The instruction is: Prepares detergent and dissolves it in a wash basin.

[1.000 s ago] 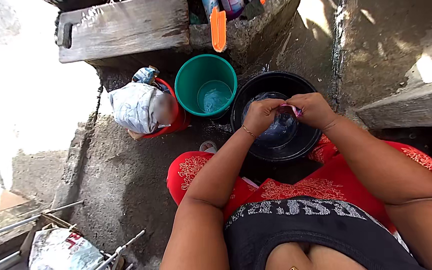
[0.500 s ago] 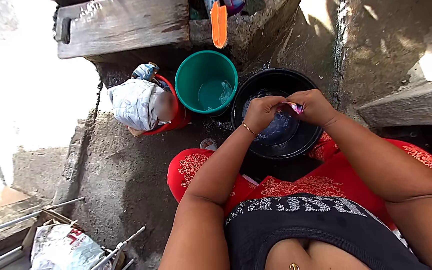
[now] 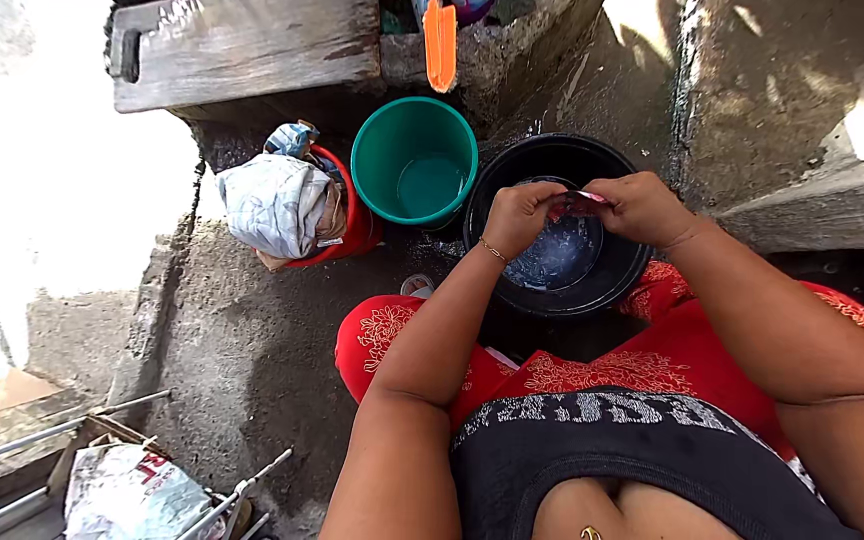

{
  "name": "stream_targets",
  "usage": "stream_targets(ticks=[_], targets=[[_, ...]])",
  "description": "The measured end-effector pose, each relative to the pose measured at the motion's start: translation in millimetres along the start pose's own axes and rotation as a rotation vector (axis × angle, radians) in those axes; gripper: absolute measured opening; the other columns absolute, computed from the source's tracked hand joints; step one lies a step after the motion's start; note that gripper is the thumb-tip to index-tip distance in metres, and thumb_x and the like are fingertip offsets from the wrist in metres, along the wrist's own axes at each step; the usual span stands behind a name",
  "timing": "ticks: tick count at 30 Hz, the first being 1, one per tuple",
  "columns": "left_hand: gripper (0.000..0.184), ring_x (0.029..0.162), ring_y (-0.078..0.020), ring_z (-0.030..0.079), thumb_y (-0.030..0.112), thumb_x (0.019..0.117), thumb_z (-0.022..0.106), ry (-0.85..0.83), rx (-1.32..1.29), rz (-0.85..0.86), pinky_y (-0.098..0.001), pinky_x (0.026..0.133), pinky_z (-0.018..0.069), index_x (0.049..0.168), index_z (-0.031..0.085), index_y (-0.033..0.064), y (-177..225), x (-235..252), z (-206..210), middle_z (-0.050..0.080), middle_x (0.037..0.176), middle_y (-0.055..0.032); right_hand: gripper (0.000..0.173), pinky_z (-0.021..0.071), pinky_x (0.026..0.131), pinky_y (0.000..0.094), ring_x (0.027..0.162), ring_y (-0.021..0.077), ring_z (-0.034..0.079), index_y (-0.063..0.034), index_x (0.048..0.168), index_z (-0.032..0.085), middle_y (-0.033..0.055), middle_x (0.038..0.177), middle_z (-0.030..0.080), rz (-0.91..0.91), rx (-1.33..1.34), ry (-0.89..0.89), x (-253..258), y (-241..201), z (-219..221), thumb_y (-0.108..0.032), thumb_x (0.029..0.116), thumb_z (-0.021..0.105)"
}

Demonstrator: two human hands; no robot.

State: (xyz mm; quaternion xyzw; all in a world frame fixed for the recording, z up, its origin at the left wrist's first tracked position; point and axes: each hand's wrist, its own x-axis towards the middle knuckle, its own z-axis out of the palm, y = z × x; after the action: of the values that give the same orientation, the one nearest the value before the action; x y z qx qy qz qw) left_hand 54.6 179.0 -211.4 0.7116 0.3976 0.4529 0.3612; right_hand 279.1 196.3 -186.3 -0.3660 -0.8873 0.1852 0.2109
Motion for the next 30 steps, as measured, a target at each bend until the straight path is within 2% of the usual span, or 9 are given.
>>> stream_targets(ticks=[5, 9, 11, 13, 16, 20, 25, 28, 30], targets=[[0.015, 0.089, -0.0159, 0.075, -0.002, 0.0952, 0.065, -0.042, 0.026, -0.016, -0.0352, 0.087, 0.0599, 0.099, 0.079, 0.0008, -1, -2, 3, 0.078, 0.094, -0.0117, 0.011, 0.0495, 0.054, 0.0518, 0.063, 0.0322, 0.068, -0.0015, 0.082, 0.066, 0.0157, 0.07, 0.067, 0.019, -0.005, -0.009, -2, 1, 6, -0.005, 0.0867, 0.057], [0.015, 0.085, -0.0182, 0.076, -0.002, 0.0943, 0.064, -0.064, 0.093, -0.012, -0.0378, 0.083, 0.0604, 0.095, 0.079, 0.0008, 2, -3, 6, 0.078, 0.092, -0.0117, 0.025, 0.0489, 0.056, 0.0504, 0.066, 0.0296, 0.067, -0.0038, 0.075, 0.064, 0.013, 0.07, 0.066, 0.039, 0.009, 0.003, -7, 6, 13, -0.019, 0.0948, 0.063], [0.016, 0.088, -0.0239, 0.076, 0.001, 0.0954, 0.063, -0.105, 0.228, -0.007, -0.0444, 0.084, 0.0599, 0.095, 0.079, 0.0016, 2, -3, 5, 0.078, 0.093, -0.0127, 0.03, 0.0569, 0.074, 0.0536, 0.084, 0.0308, 0.072, -0.0026, 0.095, 0.073, 0.0151, 0.093, 0.074, 0.09, 0.034, -0.043, -7, 0, 6, -0.032, 0.0912, 0.074], [0.018, 0.094, -0.0303, 0.075, 0.004, 0.0968, 0.061, -0.174, 0.394, 0.005, -0.0495, 0.086, 0.0583, 0.097, 0.079, 0.0032, 0, -5, 5, 0.078, 0.095, -0.0135, 0.065, 0.0551, 0.087, 0.0587, 0.098, 0.0375, 0.071, 0.0003, 0.13, 0.066, 0.0196, 0.113, 0.072, 0.151, 0.002, -0.135, -1, -16, -5, -0.045, 0.0849, 0.08], [0.016, 0.095, -0.0319, 0.074, 0.004, 0.0953, 0.062, -0.247, 0.525, 0.048, -0.0496, 0.083, 0.0575, 0.091, 0.077, 0.0039, -1, -8, 15, 0.077, 0.092, -0.0125, 0.068, 0.0498, 0.094, 0.0648, 0.109, 0.044, 0.068, -0.0012, 0.144, 0.056, 0.0218, 0.118, 0.071, 0.319, -0.086, -0.319, 11, -40, -9, -0.031, 0.0882, 0.081], [0.014, 0.095, -0.0326, 0.072, 0.0, 0.0924, 0.062, -0.325, 0.597, 0.041, -0.0485, 0.084, 0.0565, 0.087, 0.075, 0.0013, -3, -13, 27, 0.074, 0.088, -0.0135, 0.024, 0.0523, 0.081, 0.0653, 0.097, 0.0439, 0.069, -0.0018, 0.113, 0.07, 0.0224, 0.098, 0.071, 0.552, -0.072, -0.513, 27, -39, 27, -0.008, 0.0902, 0.072], [0.024, 0.118, -0.0341, 0.065, 0.023, 0.1, 0.063, -0.524, 0.598, -0.328, -0.0532, 0.101, 0.0487, 0.105, 0.076, 0.003, -1, -6, 15, 0.075, 0.11, -0.0139, 0.014, 0.0521, 0.078, 0.0627, 0.089, 0.0416, 0.069, 0.002, 0.083, 0.07, 0.0219, 0.084, 0.069, 0.583, 0.053, -0.635, 27, -10, 71, -0.009, 0.0908, 0.072], [0.041, 0.131, -0.0346, 0.058, 0.031, 0.1007, 0.066, -0.507, 0.545, -0.484, -0.0543, 0.11, 0.0449, 0.132, 0.067, 0.0044, 8, 8, -8, 0.067, 0.134, -0.014, 0.011, 0.052, 0.081, 0.0663, 0.098, 0.0464, 0.067, 0.0058, 0.087, 0.069, 0.0275, 0.095, 0.068, 0.713, -0.002, -0.738, 16, 21, 110, -0.005, 0.0888, 0.072], [0.042, 0.133, -0.0332, 0.057, 0.026, 0.1023, 0.063, -0.381, 0.547, -0.506, -0.0518, 0.112, 0.0439, 0.138, 0.063, 0.0053, 19, 14, -27, 0.065, 0.138, -0.0132, 0.016, 0.0518, 0.083, 0.0677, 0.104, 0.0485, 0.066, 0.0085, 0.092, 0.069, 0.0304, 0.103, 0.068, 0.819, -0.065, -0.795, -3, 49, 140, -0.006, 0.0871, 0.073]])
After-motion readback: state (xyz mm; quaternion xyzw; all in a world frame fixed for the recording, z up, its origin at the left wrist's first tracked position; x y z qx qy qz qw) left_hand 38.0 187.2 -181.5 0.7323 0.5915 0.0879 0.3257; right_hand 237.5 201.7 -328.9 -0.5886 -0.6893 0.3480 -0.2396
